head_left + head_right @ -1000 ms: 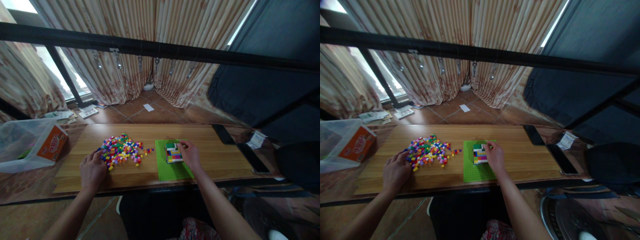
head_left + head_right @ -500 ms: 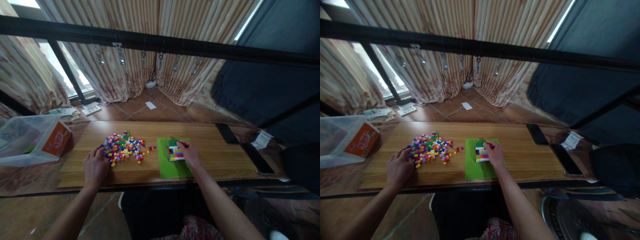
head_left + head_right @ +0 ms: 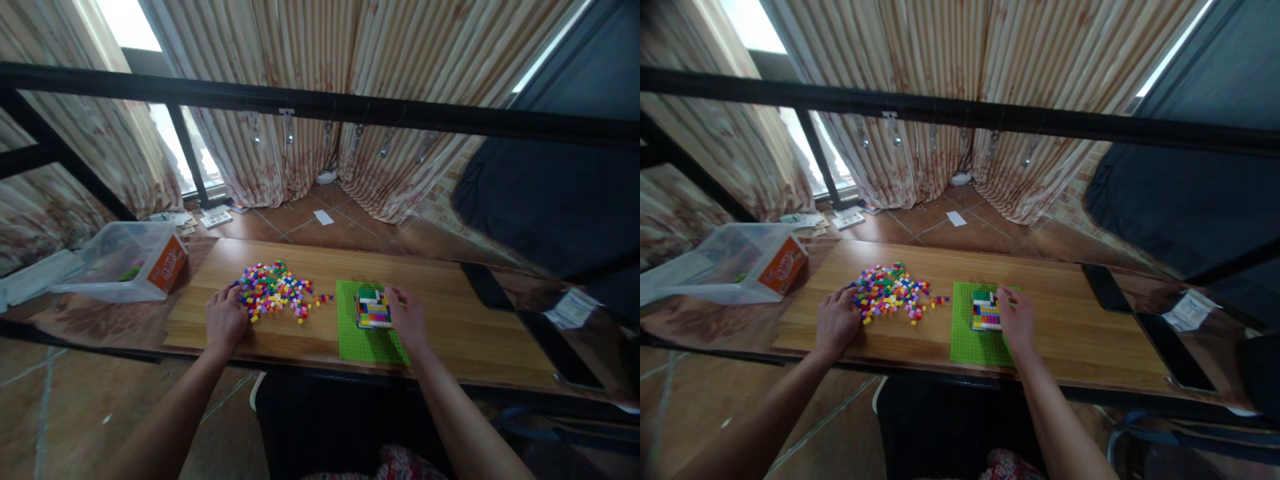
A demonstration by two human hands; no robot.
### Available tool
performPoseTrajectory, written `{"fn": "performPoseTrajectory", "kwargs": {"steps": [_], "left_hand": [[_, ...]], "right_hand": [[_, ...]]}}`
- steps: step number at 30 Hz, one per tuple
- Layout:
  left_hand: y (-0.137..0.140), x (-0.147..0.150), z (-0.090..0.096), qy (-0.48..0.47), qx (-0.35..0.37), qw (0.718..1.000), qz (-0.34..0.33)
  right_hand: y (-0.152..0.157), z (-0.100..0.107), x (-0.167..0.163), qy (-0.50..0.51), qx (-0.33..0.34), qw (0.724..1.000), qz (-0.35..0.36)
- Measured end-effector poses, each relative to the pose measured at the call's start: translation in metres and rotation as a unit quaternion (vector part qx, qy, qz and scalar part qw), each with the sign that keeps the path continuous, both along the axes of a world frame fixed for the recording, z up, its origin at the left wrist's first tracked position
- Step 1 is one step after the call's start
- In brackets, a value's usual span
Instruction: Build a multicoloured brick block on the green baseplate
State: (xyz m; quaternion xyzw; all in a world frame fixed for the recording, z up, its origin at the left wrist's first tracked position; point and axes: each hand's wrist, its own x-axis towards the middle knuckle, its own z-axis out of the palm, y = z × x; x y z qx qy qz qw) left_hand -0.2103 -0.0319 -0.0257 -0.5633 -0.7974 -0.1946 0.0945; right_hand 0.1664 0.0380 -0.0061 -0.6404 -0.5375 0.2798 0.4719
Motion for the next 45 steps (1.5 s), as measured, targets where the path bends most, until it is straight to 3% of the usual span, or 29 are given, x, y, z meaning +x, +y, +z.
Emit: {"fn": "performPoseTrajectory", "kwargs": {"steps": [2, 7, 10, 14, 21, 37, 41, 45], "left_hand": [[0.0, 0.0, 0.0, -0.006, -0.001, 1.0, 0.002], [-0.001, 0.002, 0.001, -0.018, -0.01, 1.0, 0.006], [-0.002, 0.003, 0.002, -0.031, -0.011, 0.999, 0.005], [-0.003, 0.004, 0.002, -0.041, -0.014, 0.999, 0.01], [-0.004, 0.004, 0.001, -0.041, -0.016, 0.999, 0.014], [-0.004, 0.004, 0.001, -0.048, -0.009, 0.999, 0.013], [-0.004, 0.002, 0.0, -0.047, -0.007, 0.999, 0.006], [-0.003, 0.0, 0.001, -0.039, -0.003, 0.999, 0.002]], "right_hand": [[-0.005, 0.013, -0.009, -0.061, 0.067, 0.996, 0.011], [-0.013, 0.035, -0.066, -0.137, 0.141, 0.962, 0.191], [-0.005, 0.026, -0.107, -0.197, 0.124, 0.935, 0.266], [0.015, 0.005, -0.142, -0.27, 0.099, 0.905, 0.313], [0.032, -0.008, -0.154, -0.309, 0.099, 0.885, 0.333], [0.023, -0.001, -0.153, -0.329, 0.093, 0.879, 0.332], [0.012, 0.014, -0.15, -0.274, 0.103, 0.904, 0.312], [-0.019, 0.035, -0.13, -0.132, 0.09, 0.946, 0.28]]}}
